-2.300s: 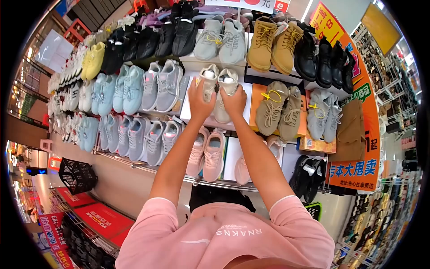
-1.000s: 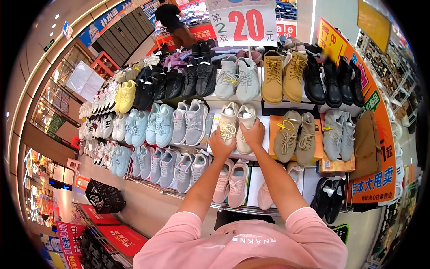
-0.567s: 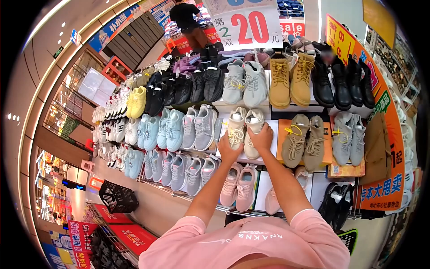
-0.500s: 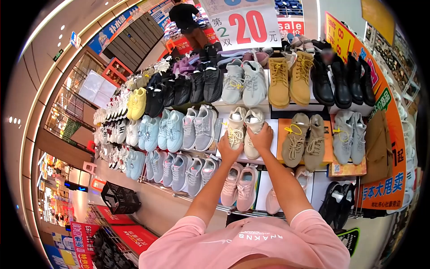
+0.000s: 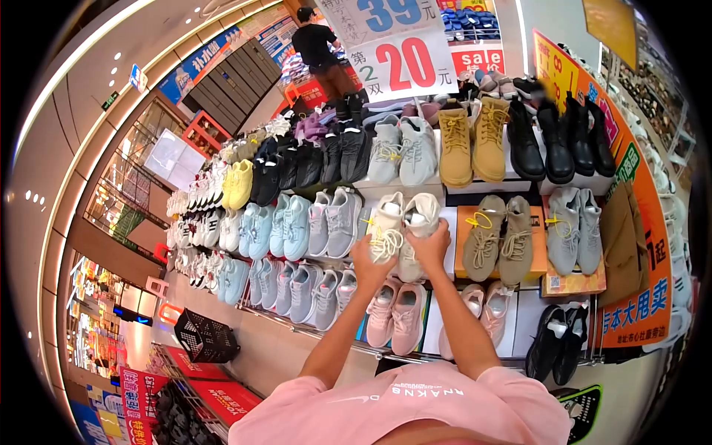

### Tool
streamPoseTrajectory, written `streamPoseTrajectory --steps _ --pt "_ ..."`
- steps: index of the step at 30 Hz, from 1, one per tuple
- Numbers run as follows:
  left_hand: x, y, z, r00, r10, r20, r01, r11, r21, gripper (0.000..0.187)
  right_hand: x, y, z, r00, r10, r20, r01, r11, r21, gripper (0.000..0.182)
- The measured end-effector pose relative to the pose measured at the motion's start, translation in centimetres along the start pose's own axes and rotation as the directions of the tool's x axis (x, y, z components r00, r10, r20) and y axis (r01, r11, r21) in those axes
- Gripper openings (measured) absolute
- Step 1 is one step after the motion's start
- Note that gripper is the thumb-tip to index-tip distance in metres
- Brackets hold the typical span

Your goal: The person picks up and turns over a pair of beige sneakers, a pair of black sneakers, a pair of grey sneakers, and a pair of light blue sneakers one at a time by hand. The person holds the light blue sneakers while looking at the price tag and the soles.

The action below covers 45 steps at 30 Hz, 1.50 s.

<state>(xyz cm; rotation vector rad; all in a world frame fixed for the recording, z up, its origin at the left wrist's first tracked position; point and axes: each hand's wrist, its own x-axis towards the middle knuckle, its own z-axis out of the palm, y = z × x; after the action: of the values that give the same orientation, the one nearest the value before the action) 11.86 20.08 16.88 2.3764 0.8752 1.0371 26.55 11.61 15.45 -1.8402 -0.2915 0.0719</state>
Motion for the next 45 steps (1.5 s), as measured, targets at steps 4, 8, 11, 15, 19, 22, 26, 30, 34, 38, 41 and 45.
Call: streamPoseTrajectory --steps 4,8,11,15,19,22,26,30,34,38,41,45 --pt "-3.0 7.3 -6.7 0.982 0.182 -0.043 -0.178 0.981 0.083 0.068 -4.5 2.0 -1.5 0.987 0.064 0.146 -0.132 0.837 0.531 0.087" --pt "-5.7 9.2 -10.4 0.817 0.571 -0.082 -0.556 0.818 0.148 0.061 -8.9 2.6 -3.2 0.823 0.243 0.513 -0.561 0.484 0.672 0.061" --pt "-6.7 10.8 -12.1 0.715 0.683 -0.148 -0.677 0.730 0.095 0.077 -9.7 0.0 -5.3 0.738 0.154 0.657 -0.669 0.286 0.686 0.052" --pt "-9.2 12.3 -12.5 0.617 0.766 -0.183 -0.776 0.630 0.019 0.029 -8.3 -1.3 -6.5 0.583 -0.028 0.812 -0.784 0.241 0.572 0.044" --pt "-9.9 15.1 -12.8 0.586 0.804 0.097 -0.810 0.584 0.048 0.021 -8.8 0.5 -6.0 0.526 -0.149 0.837 -0.825 0.149 0.545 0.042" --pt "-10.2 16.3 -12.7 0.584 0.734 0.346 -0.768 0.638 -0.059 0.024 -10.0 1.8 -5.8 0.517 -0.195 0.833 -0.841 0.068 0.537 0.040" --pt "-10.5 15.6 -12.7 0.582 0.757 0.298 -0.773 0.629 -0.088 0.025 -10.9 3.1 -6.0 0.517 -0.231 0.824 -0.844 0.023 0.536 0.038" --pt "-10.4 14.6 -13.3 0.622 0.757 0.203 -0.747 0.651 -0.139 0.030 -11.4 4.0 -6.6 0.520 -0.262 0.813 -0.843 -0.001 0.539 0.037" --pt "-8.7 14.7 -14.4 0.863 0.505 0.007 -0.505 0.863 -0.011 0.045 -12.8 2.7 -9.9 0.676 -0.193 0.711 -0.622 0.368 0.691 0.036" --pt "-6.8 14.6 -13.6 0.983 -0.055 0.174 0.097 0.965 -0.245 0.028 -14.5 1.6 -14.0 0.623 -0.181 0.761 -0.724 0.236 0.649 0.040" --pt "-7.6 13.8 -13.4 0.952 -0.058 0.301 0.101 0.986 -0.129 0.021 -15.8 2.4 -14.7 0.668 -0.220 0.711 -0.608 0.390 0.692 0.040" --pt "-8.8 15.0 -13.5 0.969 -0.069 0.238 0.127 0.963 -0.238 0.016 -16.7 2.4 -15.6 0.663 -0.212 0.718 -0.618 0.387 0.685 0.040"
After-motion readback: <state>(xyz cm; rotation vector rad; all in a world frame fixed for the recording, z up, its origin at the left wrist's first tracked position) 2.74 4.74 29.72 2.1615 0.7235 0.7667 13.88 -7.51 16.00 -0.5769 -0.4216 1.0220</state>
